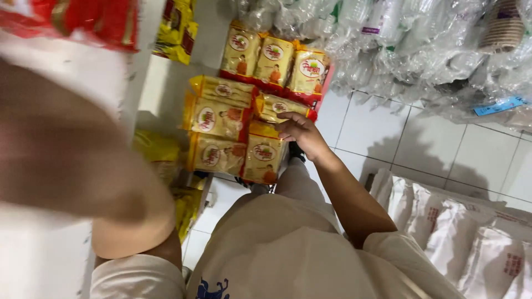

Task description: The person organizes yellow packages of noodles on a metal shelf by hand, picking up individual packages and placing them in rows.

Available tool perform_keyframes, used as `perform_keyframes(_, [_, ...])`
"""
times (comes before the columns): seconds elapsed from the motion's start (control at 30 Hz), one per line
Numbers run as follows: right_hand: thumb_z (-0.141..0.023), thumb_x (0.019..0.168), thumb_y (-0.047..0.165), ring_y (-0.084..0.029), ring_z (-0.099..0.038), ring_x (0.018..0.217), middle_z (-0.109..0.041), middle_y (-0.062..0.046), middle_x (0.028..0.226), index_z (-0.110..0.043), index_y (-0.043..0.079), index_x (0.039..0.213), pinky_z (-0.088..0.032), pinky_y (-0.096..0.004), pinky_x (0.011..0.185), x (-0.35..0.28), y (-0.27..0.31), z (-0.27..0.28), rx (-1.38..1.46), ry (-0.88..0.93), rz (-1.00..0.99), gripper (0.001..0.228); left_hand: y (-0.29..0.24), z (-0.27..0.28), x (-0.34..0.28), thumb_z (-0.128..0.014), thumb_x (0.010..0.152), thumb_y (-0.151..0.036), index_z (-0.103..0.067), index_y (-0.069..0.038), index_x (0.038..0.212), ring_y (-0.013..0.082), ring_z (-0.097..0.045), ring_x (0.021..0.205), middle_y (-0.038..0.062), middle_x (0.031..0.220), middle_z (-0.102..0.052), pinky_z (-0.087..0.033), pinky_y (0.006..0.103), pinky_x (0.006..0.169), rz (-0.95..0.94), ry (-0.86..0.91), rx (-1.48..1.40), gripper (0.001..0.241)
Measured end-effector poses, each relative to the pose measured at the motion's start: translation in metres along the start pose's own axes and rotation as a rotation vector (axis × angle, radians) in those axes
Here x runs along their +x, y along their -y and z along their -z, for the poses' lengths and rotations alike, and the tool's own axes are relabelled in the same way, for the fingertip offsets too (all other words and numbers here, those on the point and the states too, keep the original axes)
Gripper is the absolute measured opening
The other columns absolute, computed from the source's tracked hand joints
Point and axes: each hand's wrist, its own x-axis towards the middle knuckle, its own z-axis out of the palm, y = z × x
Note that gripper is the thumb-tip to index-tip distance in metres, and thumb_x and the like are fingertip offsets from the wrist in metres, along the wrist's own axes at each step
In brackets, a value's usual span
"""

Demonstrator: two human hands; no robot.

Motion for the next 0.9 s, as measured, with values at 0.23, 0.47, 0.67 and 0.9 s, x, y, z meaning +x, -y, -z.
perform_keyframes(0.23, [-0.063, 0.091, 0.013, -0.016, -0.068, 0.083, -0.072, -0.008, 0.100, -0.067, 0.006, 0.126, -0.054, -0.033, 0.075, 0.048, -0.058, 0.133, -0.012, -0.356, -0.178, 0.036, 0.060, -0.259, -0.105, -0.065, 0.101, -0.019, -0.067, -0.005, 0.126, 0.0206, -0.067, 0.102, 0.008, 0.109, -0.069, -0.053, 0.0360, 0.092, 0.633, 0.314, -0.547, 0.029])
perform_keyframes(0.47, [-0.062, 0.093, 0.014, -0.017, -0.065, 0.091, -0.072, -0.008, 0.107, -0.068, 0.003, 0.126, -0.054, -0.033, 0.080, 0.131, -0.120, 0.235, -0.073, -0.437, -0.220, 0.035, 0.185, -0.476, -0.251, -0.062, 0.096, -0.031, -0.069, 0.000, 0.114, 0.0293, -0.070, 0.096, 0.017, 0.106, -0.072, -0.054, 0.0419, 0.084, 1.065, 0.815, -0.427, 0.036])
perform_keyframes(0.67, [-0.062, 0.092, 0.009, -0.016, -0.063, 0.109, -0.067, -0.006, 0.124, -0.059, 0.000, 0.137, -0.050, -0.029, 0.093, 0.199, -0.145, 0.254, -0.098, -0.391, -0.074, 0.046, 0.233, -0.589, -0.289, -0.062, 0.093, -0.039, -0.071, 0.007, 0.110, 0.0376, -0.071, 0.099, 0.027, 0.107, -0.074, -0.054, 0.0467, 0.089, 1.353, 1.048, -0.298, 0.050])
perform_keyframes(0.9, [-0.062, 0.092, 0.006, -0.020, -0.063, 0.095, -0.065, -0.012, 0.112, -0.053, 0.002, 0.139, -0.052, -0.034, 0.081, 0.229, -0.133, 0.241, 0.133, -0.383, -0.292, 0.048, 0.237, -0.627, -0.303, -0.072, 0.078, -0.047, -0.072, 0.000, 0.110, 0.0322, -0.076, 0.101, 0.022, 0.106, -0.076, -0.057, 0.0412, 0.090, 1.604, 0.911, -0.334, 0.057])
